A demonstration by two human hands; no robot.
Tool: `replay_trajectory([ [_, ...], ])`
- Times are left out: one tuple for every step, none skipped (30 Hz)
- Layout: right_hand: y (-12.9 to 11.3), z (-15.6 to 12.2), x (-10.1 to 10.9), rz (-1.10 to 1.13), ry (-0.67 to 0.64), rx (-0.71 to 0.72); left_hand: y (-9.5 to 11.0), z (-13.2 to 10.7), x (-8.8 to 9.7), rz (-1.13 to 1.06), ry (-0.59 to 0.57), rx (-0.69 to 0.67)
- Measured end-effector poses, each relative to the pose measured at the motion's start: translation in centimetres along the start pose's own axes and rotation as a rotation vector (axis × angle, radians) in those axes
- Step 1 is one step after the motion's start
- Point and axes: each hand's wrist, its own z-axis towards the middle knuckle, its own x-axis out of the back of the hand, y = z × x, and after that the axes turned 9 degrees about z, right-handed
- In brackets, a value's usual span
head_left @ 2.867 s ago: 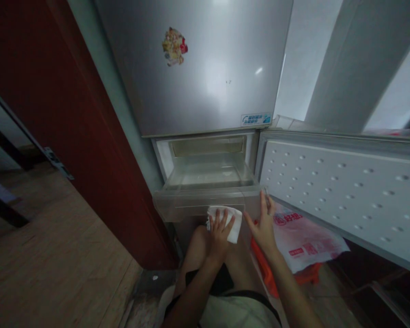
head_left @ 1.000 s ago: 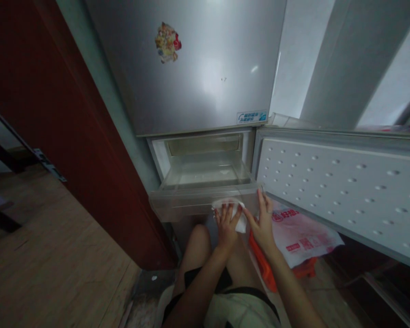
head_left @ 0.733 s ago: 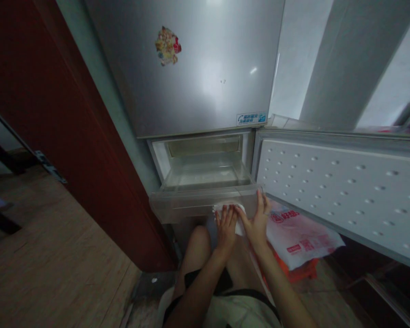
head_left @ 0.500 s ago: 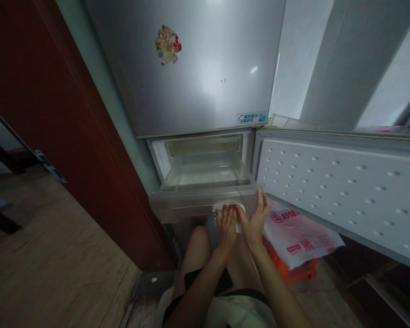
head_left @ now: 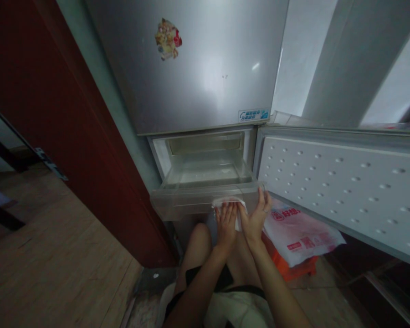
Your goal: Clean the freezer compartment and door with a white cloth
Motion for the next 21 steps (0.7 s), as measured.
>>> replay_trajectory([
  [0.1,0.0,0.0,-0.006,-0.003,0.004,-0.1,-0.1,-0.4,0.010,0.007,-0.014],
  [0.1,0.0,0.0,-0.014,-0.007,0.009,-0.3,-0.3,-0.7,0.021,0.014,-0.021],
  [0.2,-0.1,-0.1,-0.022,-0.013,0.015,-0.4,-0.4,-0.9,0.031,0.017,-0.027],
  [0.2,-0.1,0.0,-0.030,-0.019,0.020,-0.4,-0.4,-1.1,0.041,0.016,-0.031],
  [0.3,-0.1,0.0,-0.037,-0.027,0.024,-0.5,-0.5,-1.2,0.049,0.008,-0.032],
  [0.3,-0.2,0.0,-0.044,-0.034,0.025,-0.5,-0.6,-1.3,0.056,-0.002,-0.029],
  [0.3,-0.2,0.0,-0.052,-0.043,0.025,-0.5,-0.7,-1.3,0.061,-0.009,-0.028],
  [0.4,-0.2,0.1,-0.060,-0.054,0.024,-0.5,-0.8,-1.4,0.063,-0.012,-0.029],
  [0.4,-0.2,0.2,-0.069,-0.067,0.025,-0.5,-1.0,-1.4,0.066,-0.010,-0.029],
  [0.5,-0.2,0.3,-0.079,-0.083,0.030,-0.5,-1.2,-1.5,0.068,-0.006,-0.026],
  [0.5,-0.2,0.4,-0.090,-0.100,0.038,-0.5,-1.4,-1.6,0.070,-0.003,-0.025],
  [0.5,-0.2,0.5,-0.102,-0.118,0.047,-0.5,-1.6,-1.7,0.072,-0.004,-0.027],
  [0.6,-0.2,0.6,-0.116,-0.137,0.056,-0.5,-1.9,-1.8,0.072,-0.007,-0.032],
  [0.6,-0.3,0.7,-0.133,-0.155,0.063,-0.5,-2.1,-1.9,0.069,-0.011,-0.039],
  [0.6,-0.3,0.8,-0.149,-0.173,0.069,-0.5,-2.3,-2.0,0.068,-0.015,-0.045],
  [0.7,-0.3,0.9,-0.165,-0.187,0.075,-0.5,-2.4,-2.0,0.068,-0.020,-0.048],
  [0.8,-0.3,0.9,-0.177,-0.198,0.080,-0.4,-2.5,-1.9,0.068,-0.030,-0.045],
  [0.9,-0.3,1.0,-0.185,-0.206,0.085,-0.3,-2.6,-1.7,0.064,-0.046,-0.039],
  [1.0,-0.3,1.0,-0.189,-0.212,0.090,-0.2,-2.7,-1.4,0.057,-0.065,-0.030],
  [1.1,-0.3,1.1,-0.189,-0.216,0.095,-0.1,-2.8,-1.1,0.043,-0.087,-0.022],
  [1.3,-0.2,1.2,-0.187,-0.221,0.101,0.0,-3.0,-0.6,0.021,-0.108,-0.017],
])
